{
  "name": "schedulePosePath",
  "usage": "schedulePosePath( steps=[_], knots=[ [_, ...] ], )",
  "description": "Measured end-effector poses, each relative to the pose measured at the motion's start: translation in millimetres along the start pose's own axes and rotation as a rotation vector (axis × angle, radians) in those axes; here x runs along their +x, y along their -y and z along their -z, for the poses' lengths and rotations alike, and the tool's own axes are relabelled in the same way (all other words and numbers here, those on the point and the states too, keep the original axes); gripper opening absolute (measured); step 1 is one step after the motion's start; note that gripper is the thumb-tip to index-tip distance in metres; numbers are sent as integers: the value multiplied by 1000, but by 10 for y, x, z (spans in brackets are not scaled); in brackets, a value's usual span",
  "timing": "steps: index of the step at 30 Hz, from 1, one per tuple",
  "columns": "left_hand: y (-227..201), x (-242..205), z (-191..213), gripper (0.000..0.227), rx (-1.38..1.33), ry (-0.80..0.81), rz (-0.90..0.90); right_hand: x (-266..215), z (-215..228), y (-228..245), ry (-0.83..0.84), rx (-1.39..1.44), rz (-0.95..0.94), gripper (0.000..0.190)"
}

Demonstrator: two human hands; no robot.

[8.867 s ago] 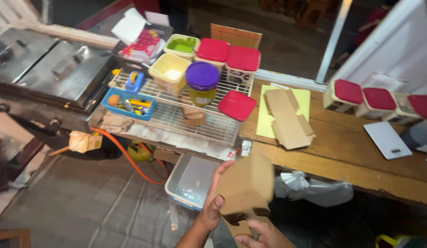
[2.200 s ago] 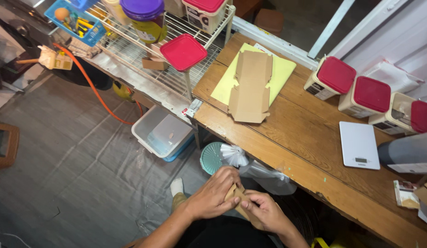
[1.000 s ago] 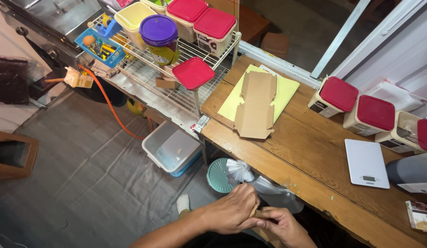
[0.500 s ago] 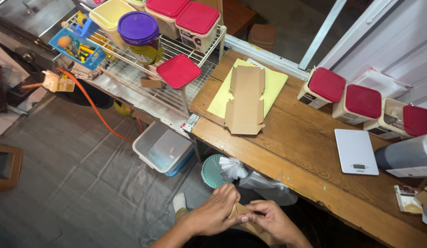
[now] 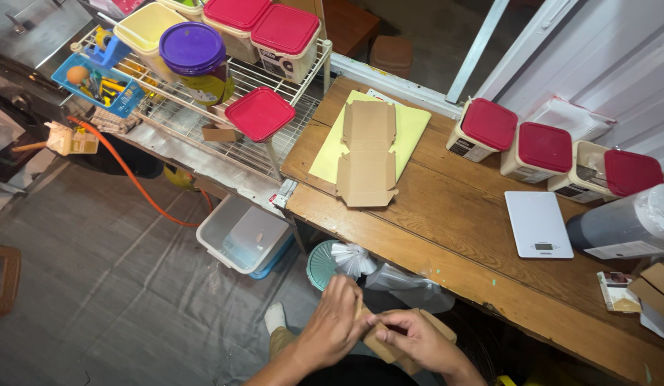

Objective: The person assembles small cardboard boxes by folding flat pieces along pre-cut lines and tucking tabs into slots. The person places each completed box on a yellow sheet on the table.

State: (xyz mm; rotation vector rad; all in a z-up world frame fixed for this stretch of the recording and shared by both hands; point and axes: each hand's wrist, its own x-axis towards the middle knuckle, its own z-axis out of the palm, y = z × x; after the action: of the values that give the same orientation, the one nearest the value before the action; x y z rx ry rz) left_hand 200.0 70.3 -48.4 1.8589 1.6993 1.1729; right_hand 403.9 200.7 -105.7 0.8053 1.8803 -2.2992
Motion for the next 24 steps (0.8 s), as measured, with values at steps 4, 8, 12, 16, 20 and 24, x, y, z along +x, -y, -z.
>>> schedulePosePath(
  steps=[4,8,12,16,20,24],
  knots=[
    [-94,67,18,48,56,-251,-115,6,48,-71,-16,35,77,29],
    [-75,90,87,49,121,-259,-174,79,80,-37,-213,320,290,25],
    [-51,123,95,31,-78,-38,-216,129,-19,64,-377,600,502,36],
    [-95,208,199,30,-172,-92,-201,164,-155,197,-377,691,629,36],
    [-150,244,270,42,17,-91,-237,139,-253,188,-311,691,680,34],
    [-150,251,346,35,-40,-162,-261,146,-263,170,-330,614,753,35]
  ],
)
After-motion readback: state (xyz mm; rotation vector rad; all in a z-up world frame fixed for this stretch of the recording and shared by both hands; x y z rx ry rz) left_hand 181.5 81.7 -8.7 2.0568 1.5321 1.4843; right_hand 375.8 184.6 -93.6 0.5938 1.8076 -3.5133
